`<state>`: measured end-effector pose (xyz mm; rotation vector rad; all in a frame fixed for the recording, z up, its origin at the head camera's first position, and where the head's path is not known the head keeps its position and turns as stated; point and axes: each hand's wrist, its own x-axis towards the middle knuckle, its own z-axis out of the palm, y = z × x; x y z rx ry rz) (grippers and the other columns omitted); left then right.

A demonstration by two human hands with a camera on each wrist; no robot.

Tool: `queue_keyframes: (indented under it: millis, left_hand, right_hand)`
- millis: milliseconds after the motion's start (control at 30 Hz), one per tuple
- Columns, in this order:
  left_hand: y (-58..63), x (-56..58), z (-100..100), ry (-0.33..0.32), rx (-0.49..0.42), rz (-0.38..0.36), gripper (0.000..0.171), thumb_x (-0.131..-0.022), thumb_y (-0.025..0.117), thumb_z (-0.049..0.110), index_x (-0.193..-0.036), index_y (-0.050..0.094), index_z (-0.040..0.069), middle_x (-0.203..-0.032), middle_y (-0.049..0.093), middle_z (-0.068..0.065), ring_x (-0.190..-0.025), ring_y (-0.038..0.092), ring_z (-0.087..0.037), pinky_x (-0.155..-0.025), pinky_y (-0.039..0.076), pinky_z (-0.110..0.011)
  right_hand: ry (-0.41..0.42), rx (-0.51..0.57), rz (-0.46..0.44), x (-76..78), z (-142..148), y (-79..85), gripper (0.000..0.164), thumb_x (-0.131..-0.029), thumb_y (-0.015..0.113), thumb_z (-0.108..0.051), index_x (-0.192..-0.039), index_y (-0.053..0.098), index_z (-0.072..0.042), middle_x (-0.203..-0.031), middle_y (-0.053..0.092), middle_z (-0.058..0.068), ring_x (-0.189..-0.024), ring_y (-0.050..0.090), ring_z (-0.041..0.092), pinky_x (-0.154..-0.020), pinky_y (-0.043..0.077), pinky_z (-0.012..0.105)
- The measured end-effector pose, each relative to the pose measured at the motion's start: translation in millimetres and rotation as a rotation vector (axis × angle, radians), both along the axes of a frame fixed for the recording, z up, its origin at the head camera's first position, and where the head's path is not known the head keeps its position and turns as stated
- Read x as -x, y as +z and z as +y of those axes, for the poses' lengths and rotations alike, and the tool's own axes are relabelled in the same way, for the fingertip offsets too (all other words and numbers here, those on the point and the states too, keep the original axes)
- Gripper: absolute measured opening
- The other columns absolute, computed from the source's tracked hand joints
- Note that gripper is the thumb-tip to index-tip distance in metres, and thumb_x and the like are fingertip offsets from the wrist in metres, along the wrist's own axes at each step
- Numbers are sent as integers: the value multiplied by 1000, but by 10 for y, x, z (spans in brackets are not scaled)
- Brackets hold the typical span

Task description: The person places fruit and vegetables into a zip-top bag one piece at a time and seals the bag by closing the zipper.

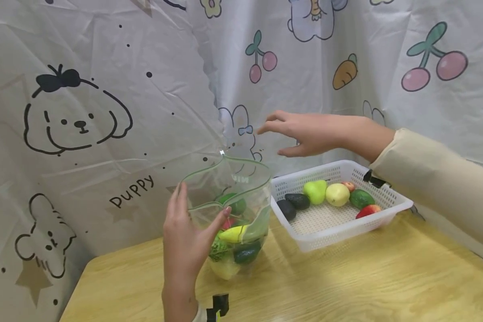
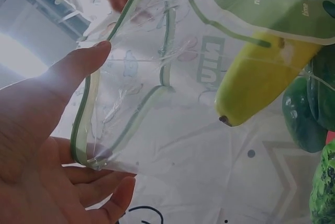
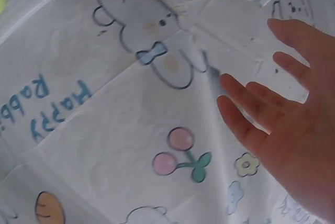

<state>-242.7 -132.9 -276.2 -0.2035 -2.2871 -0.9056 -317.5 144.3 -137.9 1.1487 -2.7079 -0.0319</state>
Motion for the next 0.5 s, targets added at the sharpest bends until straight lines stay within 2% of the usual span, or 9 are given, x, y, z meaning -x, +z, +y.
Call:
queue_keyframes:
  millis: [133,233,400,500]
  left_hand:
    - [0,4,-11,-5,-9,10,104,-68,69,61,-146,27,7,-151,32,-19,-135,30,-37,-109,32,-61]
    - [4,7,-19,-11,-9,7,104,-68,69,61,-147,26,7,-151,31,-19,-135,30,-37,-109,31,-60]
    - [-5,6,-31,-14,-2,-4,104,-69,68,62,-146,26,6,-151,31,-18,-136,30,-36,-110,31,-59]
    - [-7,5,-42,-22,3,1,104,-69,68,62,-146,27,5,-151,32,-19,-135,30,-36,-110,31,-58]
  right_hand:
    - [-111,-53,-12,154,241,-38,56,-90,59,-22,-141,36,-18,-145,33,20,-111,55,32,-89,55,51]
    - [-213,-73,-61,285,477,-135,61,-89,60,-20,-142,31,-15,-144,31,25,-112,54,38,-88,54,54]
    - [-347,-49,-183,453,881,-433,69,-88,62,-17,-145,23,-9,-144,26,34,-120,44,48,-93,48,62]
    - [-414,-57,-230,498,1049,-622,66,-85,65,-16,-141,31,-4,-139,34,36,-119,43,50,-92,47,65]
